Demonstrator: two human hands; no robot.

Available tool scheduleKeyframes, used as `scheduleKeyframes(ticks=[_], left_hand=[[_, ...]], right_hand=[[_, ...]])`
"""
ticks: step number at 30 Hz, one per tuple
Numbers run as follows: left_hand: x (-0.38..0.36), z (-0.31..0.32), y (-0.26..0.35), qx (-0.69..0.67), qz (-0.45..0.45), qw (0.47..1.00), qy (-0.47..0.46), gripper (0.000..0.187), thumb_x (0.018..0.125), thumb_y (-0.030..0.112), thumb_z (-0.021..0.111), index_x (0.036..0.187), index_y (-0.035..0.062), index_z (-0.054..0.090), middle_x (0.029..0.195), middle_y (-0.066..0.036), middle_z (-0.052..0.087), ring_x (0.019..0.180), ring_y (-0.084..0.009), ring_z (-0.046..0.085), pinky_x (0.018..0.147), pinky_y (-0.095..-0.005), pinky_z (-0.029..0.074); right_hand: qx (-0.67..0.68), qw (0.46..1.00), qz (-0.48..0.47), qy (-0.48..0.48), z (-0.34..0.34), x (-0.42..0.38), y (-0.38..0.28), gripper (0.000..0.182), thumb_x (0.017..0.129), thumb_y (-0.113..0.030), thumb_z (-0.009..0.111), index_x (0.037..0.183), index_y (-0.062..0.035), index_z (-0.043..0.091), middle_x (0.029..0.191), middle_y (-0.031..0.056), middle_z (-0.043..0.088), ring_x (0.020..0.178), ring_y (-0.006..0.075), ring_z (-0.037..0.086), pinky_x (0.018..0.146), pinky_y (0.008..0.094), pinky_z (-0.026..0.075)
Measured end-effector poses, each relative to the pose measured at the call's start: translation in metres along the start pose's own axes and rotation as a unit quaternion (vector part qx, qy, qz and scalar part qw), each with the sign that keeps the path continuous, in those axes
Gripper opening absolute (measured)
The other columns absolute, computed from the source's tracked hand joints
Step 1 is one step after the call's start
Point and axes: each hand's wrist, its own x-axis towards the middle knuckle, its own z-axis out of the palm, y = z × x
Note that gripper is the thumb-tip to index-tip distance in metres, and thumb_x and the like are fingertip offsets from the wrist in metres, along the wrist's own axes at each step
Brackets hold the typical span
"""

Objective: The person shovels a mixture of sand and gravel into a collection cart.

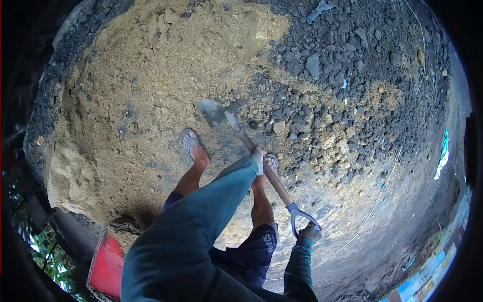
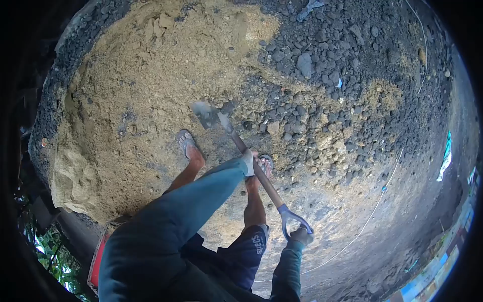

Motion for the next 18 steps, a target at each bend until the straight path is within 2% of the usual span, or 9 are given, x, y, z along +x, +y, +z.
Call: scheduleKeyframes(ticks=[1, 2, 4, 7, 8, 12, 14, 15, 18], left_hand=[[-0.005, 0.001, 0.06, 0.02, -0.021, 1.0, -0.002, 0.012, 0.087, 0.019, 0.055, 0.082, 0.0114, 0.047, 0.063, -0.004, 0.042, 0.055, -0.0228, 0.047, 0.058, -0.0457, 0.047], [-0.012, -0.003, 0.1, 0.07, 0.065, 0.995, 0.017, 0.009, 0.087, 0.016, 0.052, 0.083, 0.0116, 0.045, 0.064, -0.004, 0.042, 0.055, -0.0248, 0.047, 0.06, -0.0498, 0.047], [0.003, -0.024, 0.154, 0.062, 0.093, 0.994, -0.013, 0.005, 0.086, 0.014, 0.051, 0.086, 0.012, 0.047, 0.066, -0.004, 0.042, 0.055, -0.0252, 0.048, 0.063, -0.0524, 0.047], [-0.026, -0.044, 0.171, 0.042, 0.159, 0.983, -0.076, 0.005, 0.085, 0.012, 0.053, 0.087, 0.0134, 0.048, 0.065, -0.003, 0.042, 0.055, -0.025, 0.048, 0.064, -0.0524, 0.048], [-0.048, -0.044, 0.168, 0.033, 0.147, 0.988, -0.042, 0.009, 0.084, 0.012, 0.057, 0.087, 0.0142, 0.048, 0.065, -0.003, 0.043, 0.055, -0.0252, 0.048, 0.064, -0.0527, 0.048], [-0.12, -0.076, 0.153, -0.092, 0.156, 0.971, -0.157, 0.011, 0.085, 0.015, 0.06, 0.087, 0.0154, 0.049, 0.064, -0.003, 0.045, 0.057, -0.0251, 0.049, 0.062, -0.0487, 0.046], [-0.165, -0.093, 0.141, -0.194, 0.152, 0.949, -0.197, 0.012, 0.083, 0.017, 0.062, 0.087, 0.0148, 0.051, 0.064, -0.003, 0.046, 0.056, -0.0242, 0.048, 0.057, -0.0459, 0.043], [-0.214, -0.103, 0.132, -0.231, 0.16, 0.935, -0.215, 0.016, 0.084, 0.021, 0.062, 0.084, 0.0148, 0.048, 0.063, -0.003, 0.046, 0.057, -0.0253, 0.048, 0.06, -0.0458, 0.044], [-0.289, -0.162, 0.12, -0.326, 0.221, 0.892, -0.222, 0.023, 0.085, 0.027, 0.06, 0.078, 0.0141, 0.044, 0.063, -0.004, 0.045, 0.058, -0.0268, 0.048, 0.065, -0.0471, 0.044]], right_hand=[[0.014, 0.998, 0.057, -0.038, 0.042, -0.064, -0.071, 0.015, 0.085, -0.013, 0.065, 0.083, -0.0006, 0.057, 0.058, 0.0082, 0.054, 0.038, 0.0187, 0.047, 0.036, 0.0327, 0.036], [0.021, 0.993, 0.103, -0.047, 0.076, -0.079, -0.074, 0.013, 0.083, -0.011, 0.066, 0.082, -0.0013, 0.058, 0.055, 0.0065, 0.052, 0.037, 0.0185, 0.047, 0.035, 0.0335, 0.036], [0.107, 0.98, 0.104, -0.131, 0.106, -0.116, -0.082, 0.012, 0.08, -0.006, 0.068, 0.087, -0.002, 0.058, 0.055, 0.0059, 0.052, 0.037, 0.0186, 0.048, 0.034, 0.0343, 0.036], [0.131, 0.983, 0.052, -0.12, 0.101, -0.154, -0.102, 0.019, 0.078, 0.002, 0.064, 0.095, -0.0022, 0.056, 0.064, 0.0074, 0.055, 0.043, 0.0183, 0.051, 0.036, 0.0327, 0.039], [0.133, 0.983, 0.032, -0.124, 0.089, -0.161, -0.103, 0.019, 0.078, 0.004, 0.063, 0.095, -0.0021, 0.056, 0.064, 0.0073, 0.055, 0.043, 0.0181, 0.051, 0.036, 0.0324, 0.039], [0.174, 0.972, -0.062, -0.147, 0.044, -0.166, -0.151, 0.019, 0.077, 0.008, 0.058, 0.093, -0.0016, 0.055, 0.068, 0.0073, 0.056, 0.044, 0.0176, 0.052, 0.035, 0.0307, 0.041], [0.179, 0.948, -0.15, -0.219, 0.023, -0.161, -0.178, 0.018, 0.076, 0.009, 0.054, 0.091, -0.0014, 0.055, 0.07, 0.0071, 0.056, 0.045, 0.0164, 0.053, 0.036, 0.0302, 0.044], [0.145, 0.942, -0.184, -0.241, 0.014, -0.166, -0.198, 0.018, 0.076, 0.008, 0.053, 0.09, -0.0012, 0.056, 0.07, 0.0068, 0.057, 0.046, 0.0157, 0.054, 0.037, 0.0298, 0.045], [0.077, 0.894, -0.289, -0.335, 0.014, -0.178, -0.24, 0.019, 0.074, 0.007, 0.056, 0.09, -0.0027, 0.06, 0.072, 0.0053, 0.058, 0.053, 0.0132, 0.057, 0.042, 0.0267, 0.047]])
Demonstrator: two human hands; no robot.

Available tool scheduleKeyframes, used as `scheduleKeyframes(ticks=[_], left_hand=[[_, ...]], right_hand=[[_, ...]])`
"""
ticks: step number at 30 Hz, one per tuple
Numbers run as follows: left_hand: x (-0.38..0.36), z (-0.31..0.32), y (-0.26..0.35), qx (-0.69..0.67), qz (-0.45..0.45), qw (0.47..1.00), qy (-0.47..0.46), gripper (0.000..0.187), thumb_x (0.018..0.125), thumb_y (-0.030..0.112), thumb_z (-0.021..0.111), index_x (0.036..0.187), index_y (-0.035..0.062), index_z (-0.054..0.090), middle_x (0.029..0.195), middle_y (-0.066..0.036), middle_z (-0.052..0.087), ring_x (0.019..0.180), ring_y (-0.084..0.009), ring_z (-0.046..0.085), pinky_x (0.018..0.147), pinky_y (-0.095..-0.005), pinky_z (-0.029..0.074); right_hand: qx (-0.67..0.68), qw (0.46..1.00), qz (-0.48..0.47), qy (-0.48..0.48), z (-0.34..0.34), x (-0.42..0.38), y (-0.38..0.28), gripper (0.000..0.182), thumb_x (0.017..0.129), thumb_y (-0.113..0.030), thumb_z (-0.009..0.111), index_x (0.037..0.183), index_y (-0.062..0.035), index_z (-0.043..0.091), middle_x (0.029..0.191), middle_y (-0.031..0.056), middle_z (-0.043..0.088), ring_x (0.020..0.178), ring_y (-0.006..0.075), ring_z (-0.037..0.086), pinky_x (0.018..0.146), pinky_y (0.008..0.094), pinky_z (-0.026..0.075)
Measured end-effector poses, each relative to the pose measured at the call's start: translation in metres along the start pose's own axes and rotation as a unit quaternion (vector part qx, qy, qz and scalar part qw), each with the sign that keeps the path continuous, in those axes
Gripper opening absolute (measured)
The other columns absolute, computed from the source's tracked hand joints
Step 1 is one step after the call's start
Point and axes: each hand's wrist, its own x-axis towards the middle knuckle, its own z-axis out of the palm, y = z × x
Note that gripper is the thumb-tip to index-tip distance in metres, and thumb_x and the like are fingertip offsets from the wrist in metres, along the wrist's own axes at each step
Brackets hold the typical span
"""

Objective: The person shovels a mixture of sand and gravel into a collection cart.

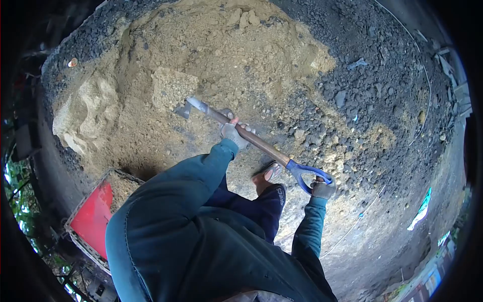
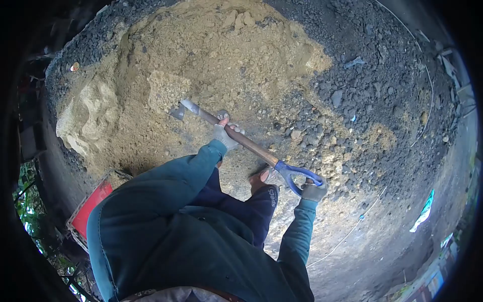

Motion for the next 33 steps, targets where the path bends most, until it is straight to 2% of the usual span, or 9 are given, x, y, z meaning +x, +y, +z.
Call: scheduleKeyframes(ticks=[4, 9, 11, 14, 19, 20, 21, 27, 33], left_hand=[[-0.118, -0.057, 0.076, -0.068, 0.162, 0.983, 0.049, 0.042, 0.081, 0.046, 0.061, 0.07, 0.0099, 0.044, 0.062, -0.006, 0.045, 0.059, -0.0267, 0.046, 0.066, -0.0434, 0.044], [-0.255, -0.21, 0.166, -0.108, 0.363, 0.925, 0.02, 0.047, 0.084, 0.052, 0.056, 0.063, 0.0114, 0.044, 0.057, -0.005, 0.044, 0.057, -0.0241, 0.047, 0.065, -0.041, 0.043], [-0.302, -0.206, 0.16, -0.08, 0.413, 0.907, 0.03, 0.047, 0.083, 0.053, 0.057, 0.065, 0.011, 0.044, 0.061, -0.006, 0.047, 0.06, -0.0251, 0.048, 0.068, -0.0432, 0.044], [-0.337, -0.162, 0.134, -0.069, 0.391, 0.917, -0.027, 0.045, 0.081, 0.05, 0.06, 0.07, 0.01, 0.045, 0.07, -0.008, 0.05, 0.066, -0.027, 0.05, 0.074, -0.0475, 0.044], [-0.226, -0.07, 0.05, 0.02, 0.193, 0.979, -0.06, 0.031, 0.077, 0.037, 0.069, 0.074, 0.012, 0.051, 0.073, -0.007, 0.052, 0.074, -0.0274, 0.052, 0.079, -0.0485, 0.044], [-0.184, -0.07, 0.034, 0.024, 0.14, 0.987, -0.078, 0.024, 0.078, 0.031, 0.068, 0.078, 0.0142, 0.05, 0.07, -0.007, 0.05, 0.069, -0.027, 0.052, 0.077, -0.0479, 0.045], [-0.144, -0.076, 0.017, 0.042, 0.043, 0.994, -0.088, 0.025, 0.078, 0.026, 0.069, 0.083, 0.0114, 0.05, 0.069, -0.006, 0.048, 0.07, -0.0262, 0.051, 0.076, -0.0492, 0.045], [-0.017, -0.191, -0.169, 0.263, -0.219, 0.924, 0.168, 0.014, 0.09, 0.021, 0.06, 0.09, 0.0155, 0.048, 0.067, -0.006, 0.047, 0.058, -0.028, 0.051, 0.068, -0.0532, 0.049], [0.072, -0.194, -0.178, 0.316, -0.274, 0.892, 0.171, 0.012, 0.089, 0.02, 0.057, 0.092, 0.0134, 0.047, 0.067, -0.006, 0.044, 0.056, -0.026, 0.05, 0.066, -0.0543, 0.051]], right_hand=[[-0.195, 0.933, -0.275, -0.126, 0.065, -0.038, -0.053, 0.016, 0.071, -0.001, 0.067, 0.086, -0.0049, 0.063, 0.07, 0.0049, 0.064, 0.061, 0.0178, 0.062, 0.057, 0.0328, 0.052], [0.015, 0.832, -0.45, -0.324, 0.114, -0.187, -0.13, 0.031, 0.06, -0.007, 0.075, 0.089, -0.009, 0.065, 0.079, 0.01, 0.067, 0.075, 0.0286, 0.067, 0.068, 0.0379, 0.053], [0.077, 0.752, -0.559, -0.341, 0.101, -0.224, -0.157, 0.027, 0.061, -0.004, 0.071, 0.087, -0.0098, 0.065, 0.079, 0.0091, 0.066, 0.075, 0.0288, 0.066, 0.067, 0.0396, 0.053], [0.062, 0.79, -0.527, -0.308, 0.055, -0.217, -0.184, 0.024, 0.064, -0.002, 0.071, 0.087, -0.0081, 0.065, 0.079, 0.0101, 0.066, 0.075, 0.0284, 0.067, 0.067, 0.0379, 0.053], [-0.123, 0.96, -0.238, -0.087, 0.004, -0.117, -0.036, 0.016, 0.072, -0.001, 0.069, 0.087, -0.002, 0.064, 0.072, 0.0088, 0.065, 0.066, 0.0194, 0.065, 0.061, 0.0304, 0.051], [0.081, 0.99, -0.091, -0.077, -0.003, -0.107, 0.025, 0.013, 0.074, -0.001, 0.069, 0.086, -0.0024, 0.062, 0.07, 0.0064, 0.063, 0.065, 0.0198, 0.065, 0.06, 0.0292, 0.051], [-0.038, 0.997, 0.02, -0.064, -0.028, -0.12, 0.029, 0.009, 0.079, -0.002, 0.066, 0.087, -0.0027, 0.061, 0.066, 0.0054, 0.061, 0.055, 0.019, 0.061, 0.05, 0.0292, 0.049], [-0.01, 0.883, 0.41, 0.23, -0.153, -0.238, 0.16, 0.013, 0.081, -0.001, 0.058, 0.094, -0.0038, 0.061, 0.066, 0.0094, 0.056, 0.046, 0.0201, 0.051, 0.039, 0.0355, 0.039], [-0.08, 0.845, 0.405, 0.34, -0.112, -0.228, 0.185, 0.012, 0.088, -0.005, 0.055, 0.098, -0.0025, 0.059, 0.071, 0.0112, 0.058, 0.049, 0.0216, 0.053, 0.037, 0.0376, 0.039]])
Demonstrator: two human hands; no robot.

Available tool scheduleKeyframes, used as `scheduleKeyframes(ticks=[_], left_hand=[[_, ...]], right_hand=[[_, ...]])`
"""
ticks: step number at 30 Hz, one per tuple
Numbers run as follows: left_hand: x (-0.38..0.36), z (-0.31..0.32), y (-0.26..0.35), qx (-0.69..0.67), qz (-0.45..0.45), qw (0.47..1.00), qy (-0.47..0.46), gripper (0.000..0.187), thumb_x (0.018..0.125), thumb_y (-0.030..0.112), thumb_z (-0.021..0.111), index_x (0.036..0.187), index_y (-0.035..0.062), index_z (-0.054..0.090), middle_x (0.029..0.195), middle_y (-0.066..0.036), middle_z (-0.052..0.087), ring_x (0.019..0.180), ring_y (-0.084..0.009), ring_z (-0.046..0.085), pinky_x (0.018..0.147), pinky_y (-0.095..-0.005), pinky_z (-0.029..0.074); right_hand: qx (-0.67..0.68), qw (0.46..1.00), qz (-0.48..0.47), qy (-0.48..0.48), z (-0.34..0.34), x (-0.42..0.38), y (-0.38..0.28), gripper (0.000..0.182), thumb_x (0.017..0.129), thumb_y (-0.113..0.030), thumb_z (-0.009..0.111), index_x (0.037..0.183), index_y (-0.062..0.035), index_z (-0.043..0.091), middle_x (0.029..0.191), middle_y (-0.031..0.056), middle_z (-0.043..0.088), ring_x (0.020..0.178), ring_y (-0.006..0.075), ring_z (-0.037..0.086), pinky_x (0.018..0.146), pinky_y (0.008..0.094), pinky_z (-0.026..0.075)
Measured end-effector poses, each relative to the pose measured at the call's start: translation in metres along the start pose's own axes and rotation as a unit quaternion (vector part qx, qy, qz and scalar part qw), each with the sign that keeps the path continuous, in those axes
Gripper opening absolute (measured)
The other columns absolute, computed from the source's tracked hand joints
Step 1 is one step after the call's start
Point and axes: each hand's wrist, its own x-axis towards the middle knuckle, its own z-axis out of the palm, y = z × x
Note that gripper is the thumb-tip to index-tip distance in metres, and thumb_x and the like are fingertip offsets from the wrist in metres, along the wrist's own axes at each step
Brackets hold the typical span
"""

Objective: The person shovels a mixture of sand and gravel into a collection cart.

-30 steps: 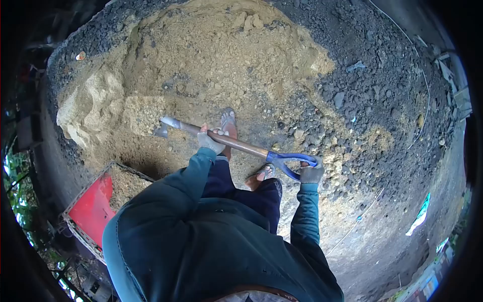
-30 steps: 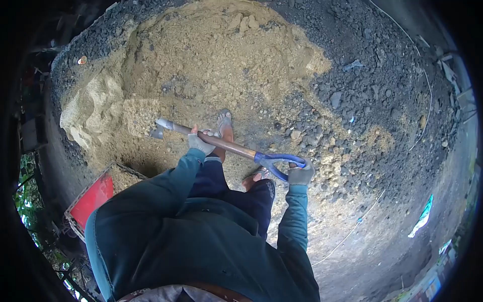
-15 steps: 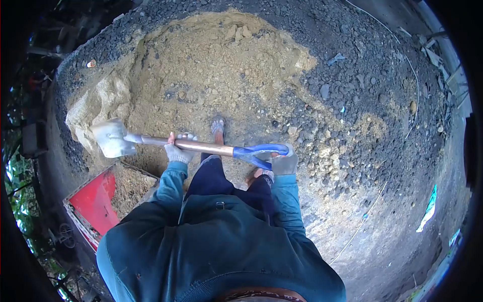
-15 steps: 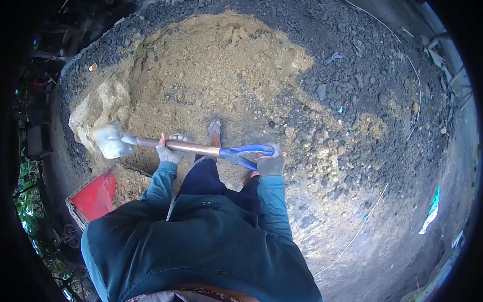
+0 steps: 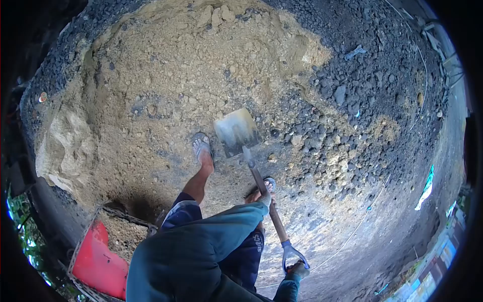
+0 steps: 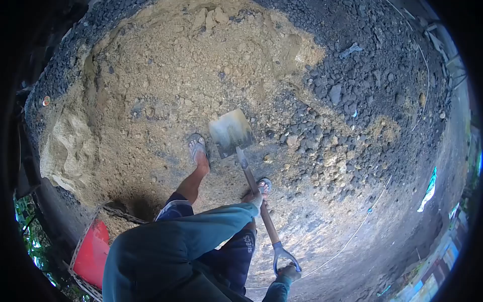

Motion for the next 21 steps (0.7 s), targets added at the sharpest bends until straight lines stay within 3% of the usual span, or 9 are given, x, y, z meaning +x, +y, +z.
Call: scheduleKeyframes(ticks=[1, 2, 5, 7, 8, 12, 16, 19, 21], left_hand=[[0.018, -0.006, 0.046, 0.007, 0.023, 1.0, 0.002, 0.012, 0.089, 0.019, 0.057, 0.092, 0.013, 0.047, 0.068, -0.006, 0.044, 0.055, -0.0256, 0.05, 0.065, -0.0545, 0.051], [0.019, -0.006, 0.107, 0.012, 0.048, 0.999, 0.01, 0.012, 0.089, 0.019, 0.056, 0.092, 0.0127, 0.047, 0.068, -0.006, 0.043, 0.055, -0.0253, 0.05, 0.065, -0.0546, 0.051], [-0.012, 0.0, 0.274, 0.04, 0.076, 0.995, 0.052, 0.013, 0.088, 0.017, 0.057, 0.09, 0.0118, 0.045, 0.066, -0.004, 0.042, 0.055, -0.0244, 0.05, 0.067, -0.0539, 0.051], [-0.023, 0.001, 0.31, 0.012, 0.155, 0.988, 0.008, 0.013, 0.087, 0.015, 0.058, 0.088, 0.012, 0.045, 0.064, -0.003, 0.041, 0.054, -0.0237, 0.049, 0.067, -0.0525, 0.051], [-0.029, -0.002, 0.318, 0.0, 0.177, 0.984, -0.005, 0.012, 0.087, 0.015, 0.058, 0.088, 0.0123, 0.046, 0.064, -0.003, 0.042, 0.054, -0.0234, 0.049, 0.066, -0.0526, 0.051], [-0.064, 0.001, 0.304, -0.06, 0.23, 0.968, -0.086, 0.01, 0.086, 0.014, 0.058, 0.086, 0.0134, 0.048, 0.063, -0.002, 0.043, 0.054, -0.0228, 0.049, 0.064, -0.0517, 0.048], [-0.131, -0.027, 0.256, -0.201, 0.23, 0.938, -0.164, 0.014, 0.085, 0.015, 0.06, 0.08, 0.0119, 0.048, 0.063, -0.003, 0.046, 0.055, -0.024, 0.049, 0.061, -0.045, 0.046], [-0.187, -0.066, 0.198, -0.279, 0.307, 0.887, -0.203, 0.029, 0.085, 0.029, 0.063, 0.069, 0.0129, 0.046, 0.061, -0.002, 0.047, 0.058, -0.0232, 0.05, 0.067, -0.0441, 0.046], [-0.226, -0.11, 0.16, -0.341, 0.333, 0.86, -0.184, 0.036, 0.083, 0.041, 0.065, 0.069, 0.0126, 0.047, 0.064, -0.003, 0.049, 0.061, -0.0247, 0.051, 0.068, -0.0429, 0.046]], right_hand=[[-0.017, 0.999, -0.033, -0.014, 0.055, -0.033, -0.021, 0.011, 0.087, -0.004, 0.057, 0.098, -0.0015, 0.059, 0.071, 0.0108, 0.058, 0.051, 0.0224, 0.054, 0.038, 0.0392, 0.041], [0.154, 0.981, -0.041, -0.108, 0.113, -0.056, -0.032, 0.006, 0.08, -0.003, 0.059, 0.077, -0.0061, 0.055, 0.056, 0.0016, 0.046, 0.042, 0.0159, 0.042, 0.035, 0.0355, 0.033], [0.086, 0.979, -0.113, -0.144, 0.239, -0.149, -0.075, 0.004, 0.079, -0.003, 0.062, 0.079, -0.0018, 0.059, 0.058, 0.0072, 0.055, 0.038, 0.0185, 0.051, 0.035, 0.0344, 0.04], [0.043, 0.964, -0.217, -0.145, 0.266, -0.169, -0.09, 0.016, 0.079, -0.004, 0.066, 0.093, 0.0045, 0.063, 0.08, 0.0141, 0.066, 0.071, 0.0233, 0.064, 0.064, 0.0358, 0.052], [0.07, 0.953, -0.254, -0.149, 0.275, -0.169, -0.095, 0.011, 0.079, -0.001, 0.064, 0.089, 0.0027, 0.061, 0.071, 0.0107, 0.062, 0.055, 0.0207, 0.058, 0.05, 0.0344, 0.047], [0.119, 0.888, -0.419, -0.148, 0.258, -0.161, -0.12, 0.009, 0.075, -0.001, 0.067, 0.082, -0.0011, 0.06, 0.068, 0.0064, 0.06, 0.045, 0.0172, 0.055, 0.039, 0.0318, 0.044], [0.049, 0.829, -0.515, -0.21, 0.182, -0.175, -0.171, 0.022, 0.07, -0.007, 0.071, 0.091, -0.0031, 0.067, 0.08, 0.0101, 0.069, 0.074, 0.0218, 0.065, 0.07, 0.0332, 0.052], [-0.016, 0.804, -0.522, -0.284, 0.151, -0.164, -0.199, 0.022, 0.069, -0.009, 0.073, 0.089, -0.0048, 0.067, 0.078, 0.0092, 0.069, 0.073, 0.0217, 0.066, 0.069, 0.0331, 0.052], [-0.014, 0.714, -0.635, -0.296, 0.126, -0.181, -0.217, 0.024, 0.066, -0.01, 0.074, 0.088, -0.0061, 0.066, 0.077, 0.0133, 0.068, 0.074, 0.0281, 0.068, 0.069, 0.035, 0.053]])
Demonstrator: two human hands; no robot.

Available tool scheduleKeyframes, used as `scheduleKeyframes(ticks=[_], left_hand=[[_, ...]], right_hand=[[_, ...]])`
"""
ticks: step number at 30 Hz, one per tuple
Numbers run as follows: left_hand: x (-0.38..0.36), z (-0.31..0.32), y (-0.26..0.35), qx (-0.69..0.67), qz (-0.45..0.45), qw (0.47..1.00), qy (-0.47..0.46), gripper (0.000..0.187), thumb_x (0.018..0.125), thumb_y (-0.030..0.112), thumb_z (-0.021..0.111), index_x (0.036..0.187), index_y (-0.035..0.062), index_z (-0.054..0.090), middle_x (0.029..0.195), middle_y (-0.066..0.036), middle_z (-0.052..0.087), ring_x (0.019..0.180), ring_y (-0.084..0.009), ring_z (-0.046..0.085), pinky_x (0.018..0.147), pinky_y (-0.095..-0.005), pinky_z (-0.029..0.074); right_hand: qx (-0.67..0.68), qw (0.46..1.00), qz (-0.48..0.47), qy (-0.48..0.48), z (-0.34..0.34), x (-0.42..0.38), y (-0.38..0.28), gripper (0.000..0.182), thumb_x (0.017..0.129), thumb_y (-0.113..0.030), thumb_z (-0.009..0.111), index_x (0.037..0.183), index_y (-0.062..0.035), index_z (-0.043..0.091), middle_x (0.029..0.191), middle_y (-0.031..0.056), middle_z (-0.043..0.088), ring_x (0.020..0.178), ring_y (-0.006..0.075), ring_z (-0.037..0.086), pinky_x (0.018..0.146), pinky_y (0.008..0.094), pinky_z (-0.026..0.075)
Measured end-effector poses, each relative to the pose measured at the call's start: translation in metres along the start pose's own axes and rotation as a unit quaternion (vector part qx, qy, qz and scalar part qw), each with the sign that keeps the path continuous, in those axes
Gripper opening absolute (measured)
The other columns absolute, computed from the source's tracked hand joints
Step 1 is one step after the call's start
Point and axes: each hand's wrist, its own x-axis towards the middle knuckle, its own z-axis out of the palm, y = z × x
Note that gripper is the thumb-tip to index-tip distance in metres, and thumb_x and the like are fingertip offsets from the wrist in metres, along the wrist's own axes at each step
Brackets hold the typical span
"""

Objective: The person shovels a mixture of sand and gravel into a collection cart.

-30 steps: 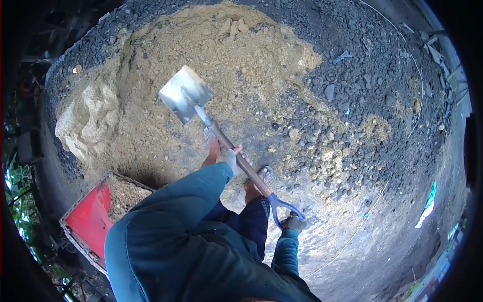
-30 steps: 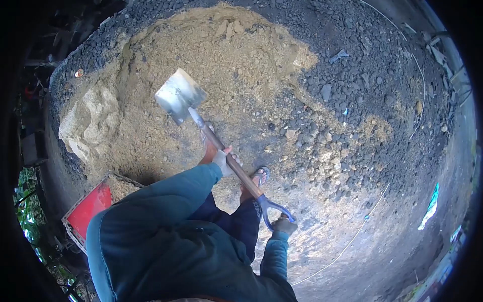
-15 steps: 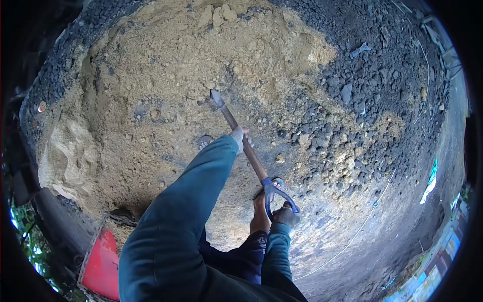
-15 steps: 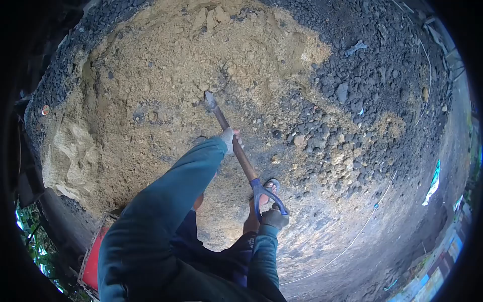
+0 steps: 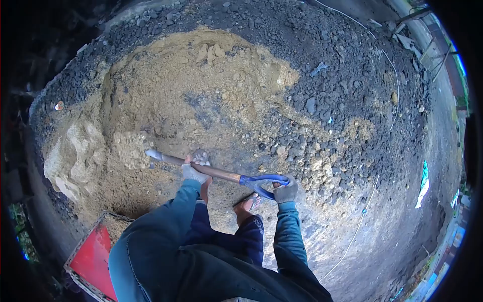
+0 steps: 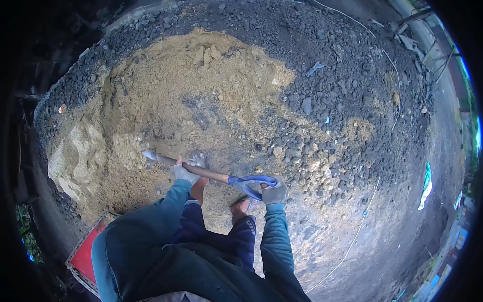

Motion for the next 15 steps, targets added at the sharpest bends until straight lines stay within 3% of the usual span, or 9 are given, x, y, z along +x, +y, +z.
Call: scheduleKeyframes(ticks=[1, 2, 5, 8, 11, 12, 15], left_hand=[[-0.079, 0.03, 0.005, 0.016, 0.033, 0.997, 0.061, 0.041, 0.081, 0.049, 0.064, 0.07, 0.0128, 0.047, 0.065, -0.003, 0.049, 0.061, -0.0259, 0.051, 0.069, -0.0416, 0.047], [-0.089, -0.01, 0.028, 0.05, 0.086, 0.995, -0.015, 0.045, 0.079, 0.053, 0.063, 0.071, 0.0122, 0.047, 0.066, -0.003, 0.049, 0.065, -0.0265, 0.052, 0.075, -0.0439, 0.047], [-0.193, -0.02, 0.056, 0.015, 0.18, 0.983, 0.026, 0.045, 0.077, 0.053, 0.065, 0.072, 0.0118, 0.048, 0.069, -0.006, 0.051, 0.072, -0.0269, 0.053, 0.084, -0.0484, 0.046], [-0.263, -0.005, 0.052, 0.035, 0.173, 0.984, 0.023, 0.043, 0.077, 0.051, 0.066, 0.073, 0.0111, 0.049, 0.075, -0.008, 0.052, 0.076, -0.0279, 0.053, 0.089, -0.0508, 0.044], [-0.275, 0.044, -0.004, 0.114, 0.1, 0.988, -0.014, 0.041, 0.077, 0.047, 0.067, 0.075, 0.0102, 0.05, 0.082, -0.011, 0.053, 0.079, -0.0293, 0.054, 0.091, -0.051, 0.043], [-0.267, 0.059, -0.027, 0.151, 0.064, 0.985, -0.043, 0.039, 0.077, 0.045, 0.067, 0.076, 0.0098, 0.051, 0.085, -0.012, 0.054, 0.081, -0.0299, 0.053, 0.092, -0.051, 0.043], [-0.173, 0.059, -0.09, 0.204, 0.007, 0.977, -0.07, 0.03, 0.079, 0.036, 0.068, 0.077, 0.0109, 0.051, 0.076, -0.009, 0.052, 0.071, -0.0282, 0.052, 0.082, -0.0488, 0.046]], right_hand=[[-0.004, 0.998, -0.033, -0.046, -0.009, 0.003, -0.025, 0.025, 0.065, -0.01, 0.074, 0.088, -0.0067, 0.066, 0.078, 0.014, 0.067, 0.077, 0.0312, 0.068, 0.069, 0.0371, 0.054], [0.033, 0.994, -0.085, -0.065, -0.01, 0.004, -0.045, 0.023, 0.066, -0.013, 0.074, 0.088, -0.0076, 0.066, 0.08, 0.0134, 0.067, 0.076, 0.0311, 0.067, 0.069, 0.037, 0.053], [0.1, 0.943, -0.309, -0.07, -0.039, 0.0, -0.13, 0.019, 0.067, -0.011, 0.071, 0.086, -0.0089, 0.067, 0.083, 0.0121, 0.068, 0.077, 0.031, 0.067, 0.069, 0.0373, 0.053], [0.187, 0.929, -0.312, -0.066, -0.082, -0.022, -0.147, 0.018, 0.067, -0.008, 0.069, 0.085, -0.0087, 0.067, 0.083, 0.0116, 0.068, 0.077, 0.0306, 0.067, 0.069, 0.0368, 0.054], [0.22, 0.967, -0.118, -0.06, -0.126, -0.041, -0.089, 0.02, 0.069, -0.006, 0.068, 0.088, -0.0076, 0.065, 0.08, 0.01, 0.068, 0.074, 0.0256, 0.068, 0.067, 0.0341, 0.054], [0.19, 0.98, -0.057, -0.016, -0.13, -0.048, -0.053, 0.02, 0.069, -0.005, 0.069, 0.088, -0.0065, 0.065, 0.079, 0.0106, 0.069, 0.073, 0.0243, 0.069, 0.067, 0.0333, 0.054], [0.096, 0.985, 0.105, 0.094, -0.106, -0.103, 0.084, 0.018, 0.07, -0.004, 0.07, 0.086, -0.0041, 0.064, 0.077, 0.0109, 0.068, 0.073, 0.0218, 0.068, 0.066, 0.0323, 0.053]])
